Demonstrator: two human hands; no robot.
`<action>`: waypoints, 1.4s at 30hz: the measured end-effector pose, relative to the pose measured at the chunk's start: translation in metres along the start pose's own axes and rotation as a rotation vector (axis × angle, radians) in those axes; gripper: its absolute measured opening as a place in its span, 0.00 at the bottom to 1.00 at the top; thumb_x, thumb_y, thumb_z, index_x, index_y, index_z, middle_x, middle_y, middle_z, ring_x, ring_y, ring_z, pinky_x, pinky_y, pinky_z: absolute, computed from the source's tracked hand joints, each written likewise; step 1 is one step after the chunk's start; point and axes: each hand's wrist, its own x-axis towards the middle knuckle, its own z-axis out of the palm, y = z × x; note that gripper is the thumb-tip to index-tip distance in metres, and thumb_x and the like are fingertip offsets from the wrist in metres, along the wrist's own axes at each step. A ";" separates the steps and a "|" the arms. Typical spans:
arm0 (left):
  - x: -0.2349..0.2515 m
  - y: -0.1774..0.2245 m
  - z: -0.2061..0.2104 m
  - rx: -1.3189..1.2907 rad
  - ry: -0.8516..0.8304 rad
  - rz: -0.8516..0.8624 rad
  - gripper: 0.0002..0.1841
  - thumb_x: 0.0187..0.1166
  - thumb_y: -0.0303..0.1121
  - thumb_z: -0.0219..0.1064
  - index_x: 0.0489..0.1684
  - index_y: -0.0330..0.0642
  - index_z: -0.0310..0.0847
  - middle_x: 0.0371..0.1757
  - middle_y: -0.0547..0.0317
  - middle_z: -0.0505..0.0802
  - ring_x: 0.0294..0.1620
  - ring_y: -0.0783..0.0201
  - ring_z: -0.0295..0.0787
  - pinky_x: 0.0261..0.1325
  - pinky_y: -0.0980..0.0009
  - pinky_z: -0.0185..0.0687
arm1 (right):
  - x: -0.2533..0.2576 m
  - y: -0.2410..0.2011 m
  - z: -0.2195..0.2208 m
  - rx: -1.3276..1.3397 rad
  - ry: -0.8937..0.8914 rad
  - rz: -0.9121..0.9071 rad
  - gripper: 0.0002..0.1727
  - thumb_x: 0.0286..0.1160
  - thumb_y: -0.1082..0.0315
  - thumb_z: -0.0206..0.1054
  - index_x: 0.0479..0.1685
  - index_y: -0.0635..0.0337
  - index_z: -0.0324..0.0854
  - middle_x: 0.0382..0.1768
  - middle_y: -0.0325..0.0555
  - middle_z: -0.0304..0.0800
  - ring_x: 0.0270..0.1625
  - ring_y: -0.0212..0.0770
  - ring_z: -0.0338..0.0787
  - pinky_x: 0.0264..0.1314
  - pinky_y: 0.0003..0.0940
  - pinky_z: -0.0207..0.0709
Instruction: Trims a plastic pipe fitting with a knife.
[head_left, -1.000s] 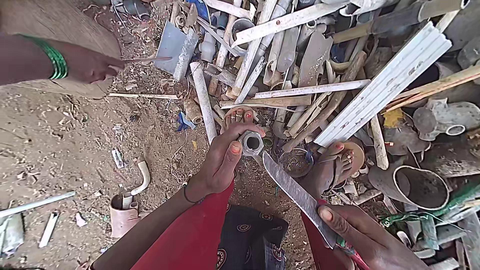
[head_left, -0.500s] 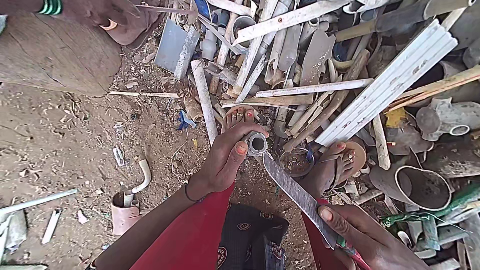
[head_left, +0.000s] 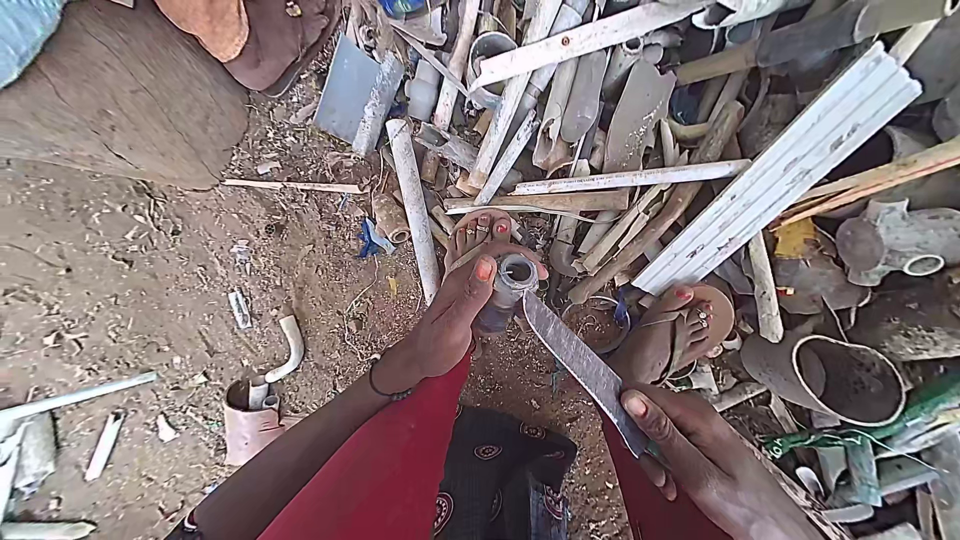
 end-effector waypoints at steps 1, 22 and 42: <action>0.000 -0.001 0.001 -0.040 0.013 -0.028 0.32 0.87 0.66 0.42 0.60 0.52 0.81 0.46 0.71 0.90 0.45 0.76 0.87 0.52 0.76 0.85 | 0.002 0.005 0.002 -0.038 0.034 -0.045 0.25 0.92 0.44 0.50 0.33 0.51 0.81 0.15 0.26 0.72 0.15 0.14 0.72 0.15 0.11 0.67; -0.008 -0.004 -0.002 0.148 -0.185 -0.288 0.31 0.93 0.58 0.32 0.50 0.45 0.78 0.30 0.75 0.84 0.31 0.81 0.82 0.37 0.82 0.82 | 0.006 -0.031 -0.033 0.361 0.766 -0.297 0.31 0.90 0.37 0.38 0.28 0.39 0.81 0.13 0.25 0.80 0.12 0.23 0.77 0.13 0.19 0.73; 0.001 0.000 0.007 -0.156 -0.350 -0.504 0.29 0.94 0.52 0.28 0.44 0.48 0.76 0.30 0.69 0.88 0.29 0.75 0.88 0.35 0.79 0.88 | 0.074 -0.009 0.023 -0.158 0.438 -0.358 0.06 0.65 0.72 0.76 0.37 0.66 0.93 0.44 0.42 0.94 0.43 0.19 0.90 0.45 0.12 0.84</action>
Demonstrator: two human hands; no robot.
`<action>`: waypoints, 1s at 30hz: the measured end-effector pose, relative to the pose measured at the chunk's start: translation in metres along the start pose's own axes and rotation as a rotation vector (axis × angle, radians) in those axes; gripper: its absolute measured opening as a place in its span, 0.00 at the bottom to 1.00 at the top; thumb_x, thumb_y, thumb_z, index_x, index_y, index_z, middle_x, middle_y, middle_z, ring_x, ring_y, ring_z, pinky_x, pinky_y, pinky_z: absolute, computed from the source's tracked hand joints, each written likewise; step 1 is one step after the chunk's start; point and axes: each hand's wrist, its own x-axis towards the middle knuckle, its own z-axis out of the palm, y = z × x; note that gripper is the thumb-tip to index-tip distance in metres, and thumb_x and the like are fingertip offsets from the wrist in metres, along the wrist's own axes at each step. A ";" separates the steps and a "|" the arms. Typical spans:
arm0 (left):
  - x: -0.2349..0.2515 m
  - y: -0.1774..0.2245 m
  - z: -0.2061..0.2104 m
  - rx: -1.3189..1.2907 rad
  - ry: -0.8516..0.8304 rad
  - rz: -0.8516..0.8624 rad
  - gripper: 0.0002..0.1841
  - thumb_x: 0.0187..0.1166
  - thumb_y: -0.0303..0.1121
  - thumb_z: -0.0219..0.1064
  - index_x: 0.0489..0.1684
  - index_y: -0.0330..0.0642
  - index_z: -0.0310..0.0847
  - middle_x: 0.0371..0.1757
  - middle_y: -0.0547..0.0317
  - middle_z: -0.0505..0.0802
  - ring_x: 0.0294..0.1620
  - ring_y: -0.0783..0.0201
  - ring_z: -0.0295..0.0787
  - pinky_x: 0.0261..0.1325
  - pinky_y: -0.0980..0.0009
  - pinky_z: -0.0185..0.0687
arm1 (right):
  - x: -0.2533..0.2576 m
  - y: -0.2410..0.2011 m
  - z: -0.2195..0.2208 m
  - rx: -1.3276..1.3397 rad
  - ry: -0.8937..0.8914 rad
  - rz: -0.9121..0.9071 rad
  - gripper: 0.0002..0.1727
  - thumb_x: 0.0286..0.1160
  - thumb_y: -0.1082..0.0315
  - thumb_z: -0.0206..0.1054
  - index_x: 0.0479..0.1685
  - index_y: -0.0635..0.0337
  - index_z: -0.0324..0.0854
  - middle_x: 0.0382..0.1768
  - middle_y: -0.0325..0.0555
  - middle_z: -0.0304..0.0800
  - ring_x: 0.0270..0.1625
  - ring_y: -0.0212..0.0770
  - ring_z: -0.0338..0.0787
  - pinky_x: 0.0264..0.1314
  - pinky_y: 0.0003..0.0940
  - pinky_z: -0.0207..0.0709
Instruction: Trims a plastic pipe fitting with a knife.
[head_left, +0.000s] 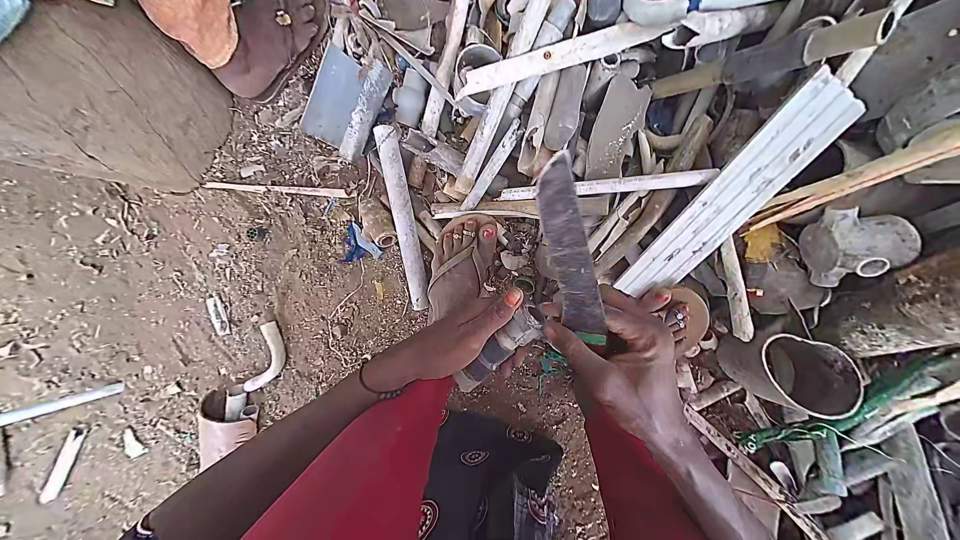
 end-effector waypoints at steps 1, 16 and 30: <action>0.000 0.000 0.000 -0.012 -0.009 -0.015 0.29 0.93 0.53 0.28 0.43 0.48 0.76 0.29 0.69 0.88 0.29 0.74 0.88 0.34 0.79 0.88 | 0.000 0.000 0.000 -0.029 -0.004 -0.013 0.06 0.66 0.71 0.75 0.35 0.65 0.93 0.43 0.42 0.94 0.42 0.18 0.89 0.44 0.11 0.83; 0.006 0.007 0.000 0.560 -0.055 -0.161 0.29 0.93 0.56 0.34 0.55 0.47 0.79 0.30 0.70 0.83 0.28 0.79 0.82 0.34 0.77 0.81 | -0.015 0.018 0.006 -0.270 0.080 -0.141 0.11 0.66 0.67 0.69 0.33 0.68 0.88 0.33 0.46 0.88 0.39 0.19 0.85 0.44 0.10 0.78; 0.006 0.007 0.000 0.676 -0.036 -0.017 0.29 0.95 0.54 0.36 0.62 0.43 0.78 0.35 0.66 0.86 0.35 0.80 0.84 0.42 0.79 0.82 | -0.017 0.020 -0.009 0.061 0.028 0.048 0.07 0.66 0.71 0.76 0.38 0.65 0.91 0.40 0.40 0.95 0.39 0.21 0.91 0.43 0.15 0.87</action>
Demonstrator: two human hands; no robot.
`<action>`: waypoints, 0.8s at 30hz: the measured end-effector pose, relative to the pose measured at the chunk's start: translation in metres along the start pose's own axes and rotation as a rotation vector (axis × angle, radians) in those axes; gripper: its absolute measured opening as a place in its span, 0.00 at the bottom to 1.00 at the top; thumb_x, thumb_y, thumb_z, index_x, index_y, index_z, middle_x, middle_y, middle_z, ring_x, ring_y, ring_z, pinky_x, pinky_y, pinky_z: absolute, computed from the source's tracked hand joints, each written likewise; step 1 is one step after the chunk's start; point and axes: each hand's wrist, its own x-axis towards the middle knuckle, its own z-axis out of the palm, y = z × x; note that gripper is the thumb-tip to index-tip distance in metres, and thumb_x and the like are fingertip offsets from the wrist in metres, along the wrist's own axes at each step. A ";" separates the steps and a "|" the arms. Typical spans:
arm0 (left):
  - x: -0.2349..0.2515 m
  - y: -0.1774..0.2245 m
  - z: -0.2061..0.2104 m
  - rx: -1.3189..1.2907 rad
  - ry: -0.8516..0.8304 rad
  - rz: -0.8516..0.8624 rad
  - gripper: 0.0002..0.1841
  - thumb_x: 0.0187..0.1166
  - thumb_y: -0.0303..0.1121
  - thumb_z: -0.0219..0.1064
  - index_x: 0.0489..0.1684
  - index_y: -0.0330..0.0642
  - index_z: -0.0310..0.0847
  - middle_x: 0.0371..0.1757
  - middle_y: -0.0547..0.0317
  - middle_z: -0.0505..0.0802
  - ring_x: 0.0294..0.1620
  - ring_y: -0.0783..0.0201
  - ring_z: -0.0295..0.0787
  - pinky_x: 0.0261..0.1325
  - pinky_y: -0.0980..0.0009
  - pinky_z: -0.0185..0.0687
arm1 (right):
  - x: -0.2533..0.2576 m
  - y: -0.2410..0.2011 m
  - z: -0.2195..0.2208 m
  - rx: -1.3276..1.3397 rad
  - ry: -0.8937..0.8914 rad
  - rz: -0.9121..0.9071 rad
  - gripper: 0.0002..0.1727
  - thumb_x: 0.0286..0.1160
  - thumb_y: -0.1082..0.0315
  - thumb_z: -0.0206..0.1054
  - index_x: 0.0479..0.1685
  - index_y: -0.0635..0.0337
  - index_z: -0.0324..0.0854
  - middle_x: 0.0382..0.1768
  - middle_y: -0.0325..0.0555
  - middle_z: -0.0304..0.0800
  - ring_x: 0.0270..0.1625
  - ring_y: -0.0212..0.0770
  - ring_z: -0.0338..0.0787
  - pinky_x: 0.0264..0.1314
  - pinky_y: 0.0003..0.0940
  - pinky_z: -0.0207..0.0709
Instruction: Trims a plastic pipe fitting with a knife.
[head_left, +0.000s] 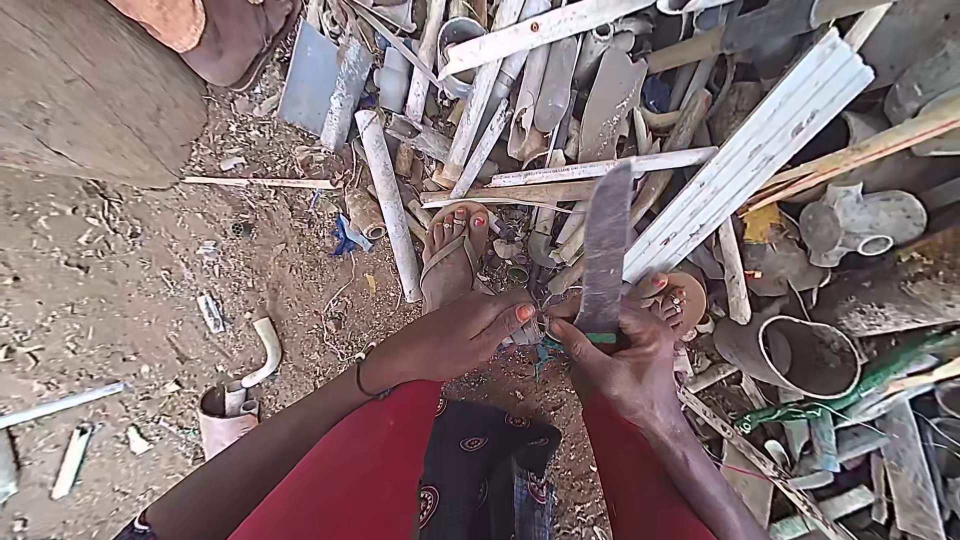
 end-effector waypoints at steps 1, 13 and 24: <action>0.000 -0.001 0.000 0.008 0.007 0.015 0.28 0.95 0.53 0.36 0.62 0.43 0.78 0.36 0.66 0.86 0.36 0.80 0.84 0.43 0.79 0.82 | 0.000 0.000 0.000 -0.012 -0.022 -0.008 0.07 0.66 0.71 0.75 0.39 0.66 0.92 0.41 0.41 0.95 0.41 0.20 0.91 0.45 0.15 0.86; -0.003 -0.003 0.002 0.042 -0.134 0.108 0.35 0.86 0.59 0.55 0.79 0.37 0.69 0.63 0.51 0.86 0.62 0.70 0.83 0.67 0.68 0.79 | -0.001 0.003 0.002 -0.229 -0.080 -0.105 0.11 0.69 0.65 0.68 0.34 0.66 0.88 0.35 0.43 0.89 0.40 0.19 0.84 0.44 0.12 0.78; -0.001 0.006 0.000 0.417 0.118 0.150 0.26 0.84 0.50 0.62 0.77 0.49 0.79 0.60 0.53 0.91 0.60 0.59 0.88 0.63 0.61 0.82 | -0.006 0.000 0.007 -0.346 0.022 -0.074 0.14 0.69 0.65 0.66 0.37 0.71 0.87 0.35 0.47 0.89 0.39 0.18 0.85 0.46 0.11 0.78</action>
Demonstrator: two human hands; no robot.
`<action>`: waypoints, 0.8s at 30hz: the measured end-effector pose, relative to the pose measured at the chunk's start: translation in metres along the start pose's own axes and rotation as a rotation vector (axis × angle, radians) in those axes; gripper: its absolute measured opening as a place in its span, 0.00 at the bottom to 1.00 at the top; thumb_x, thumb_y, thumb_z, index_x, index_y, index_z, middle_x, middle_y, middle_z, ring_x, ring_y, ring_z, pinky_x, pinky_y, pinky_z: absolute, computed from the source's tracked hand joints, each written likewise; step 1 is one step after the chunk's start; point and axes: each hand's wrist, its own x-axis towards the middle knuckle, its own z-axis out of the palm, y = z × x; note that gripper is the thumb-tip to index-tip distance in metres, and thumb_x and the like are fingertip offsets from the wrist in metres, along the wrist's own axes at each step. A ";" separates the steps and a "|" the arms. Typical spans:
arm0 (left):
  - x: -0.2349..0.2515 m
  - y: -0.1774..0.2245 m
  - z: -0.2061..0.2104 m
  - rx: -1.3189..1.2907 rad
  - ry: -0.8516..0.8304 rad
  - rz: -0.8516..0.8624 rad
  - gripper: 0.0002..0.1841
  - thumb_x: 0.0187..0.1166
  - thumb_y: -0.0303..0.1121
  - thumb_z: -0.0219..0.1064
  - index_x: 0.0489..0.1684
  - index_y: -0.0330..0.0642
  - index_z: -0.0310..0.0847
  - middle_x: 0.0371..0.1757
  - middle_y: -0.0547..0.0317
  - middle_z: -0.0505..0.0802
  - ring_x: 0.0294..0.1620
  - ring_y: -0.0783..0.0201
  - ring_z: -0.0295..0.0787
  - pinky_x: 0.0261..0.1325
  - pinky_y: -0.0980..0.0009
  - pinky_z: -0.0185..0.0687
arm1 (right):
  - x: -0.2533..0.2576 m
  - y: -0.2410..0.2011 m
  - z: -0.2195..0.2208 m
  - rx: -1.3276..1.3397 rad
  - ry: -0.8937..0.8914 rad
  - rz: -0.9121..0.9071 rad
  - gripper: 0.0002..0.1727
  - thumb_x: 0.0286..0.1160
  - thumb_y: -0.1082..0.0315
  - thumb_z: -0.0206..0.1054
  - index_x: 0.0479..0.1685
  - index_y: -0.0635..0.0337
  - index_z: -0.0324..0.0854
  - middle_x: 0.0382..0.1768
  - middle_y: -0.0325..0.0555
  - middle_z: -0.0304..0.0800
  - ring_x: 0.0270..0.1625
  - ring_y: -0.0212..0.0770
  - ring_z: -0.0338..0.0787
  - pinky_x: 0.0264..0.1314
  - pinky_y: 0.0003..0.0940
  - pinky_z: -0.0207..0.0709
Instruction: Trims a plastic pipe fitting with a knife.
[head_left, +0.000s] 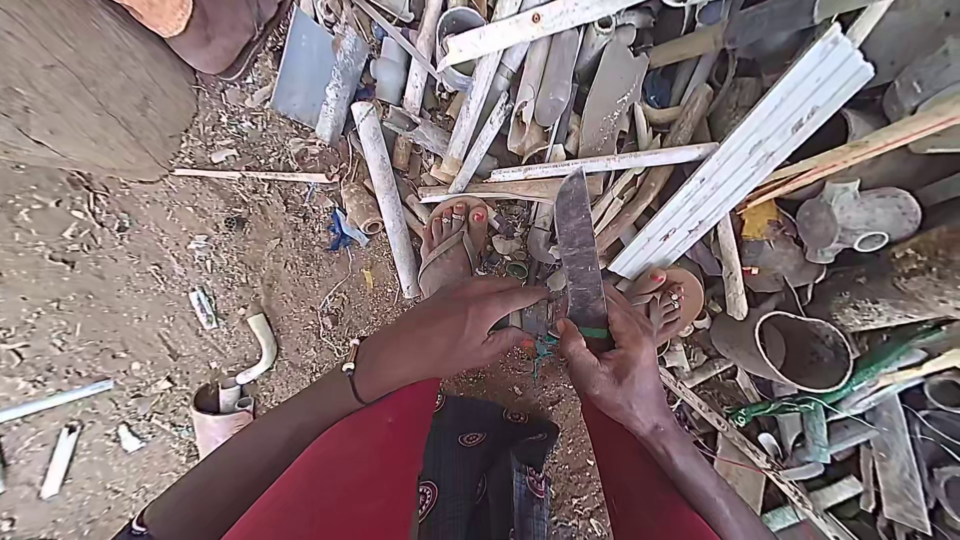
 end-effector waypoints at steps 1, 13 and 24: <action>0.001 0.001 -0.001 0.016 0.011 -0.005 0.25 0.84 0.50 0.63 0.77 0.50 0.79 0.59 0.53 0.91 0.59 0.60 0.88 0.62 0.61 0.83 | 0.001 0.000 0.001 -0.022 0.022 -0.011 0.14 0.69 0.65 0.65 0.37 0.71 0.87 0.36 0.48 0.89 0.39 0.18 0.85 0.46 0.10 0.77; 0.003 0.002 0.004 0.145 0.466 -0.063 0.21 0.66 0.58 0.75 0.45 0.52 0.94 0.39 0.65 0.95 0.43 0.71 0.91 0.46 0.69 0.87 | 0.006 0.002 -0.002 0.003 0.140 -0.098 0.16 0.71 0.63 0.67 0.36 0.71 0.87 0.36 0.46 0.90 0.41 0.16 0.86 0.47 0.10 0.80; -0.001 -0.013 -0.010 -1.949 0.583 -0.713 0.33 0.89 0.63 0.38 0.53 0.42 0.78 0.42 0.49 0.94 0.36 0.59 0.95 0.38 0.69 0.93 | 0.004 -0.013 -0.020 0.131 0.081 0.262 0.21 0.86 0.58 0.57 0.63 0.68 0.71 0.33 0.32 0.83 0.24 0.23 0.82 0.22 0.21 0.81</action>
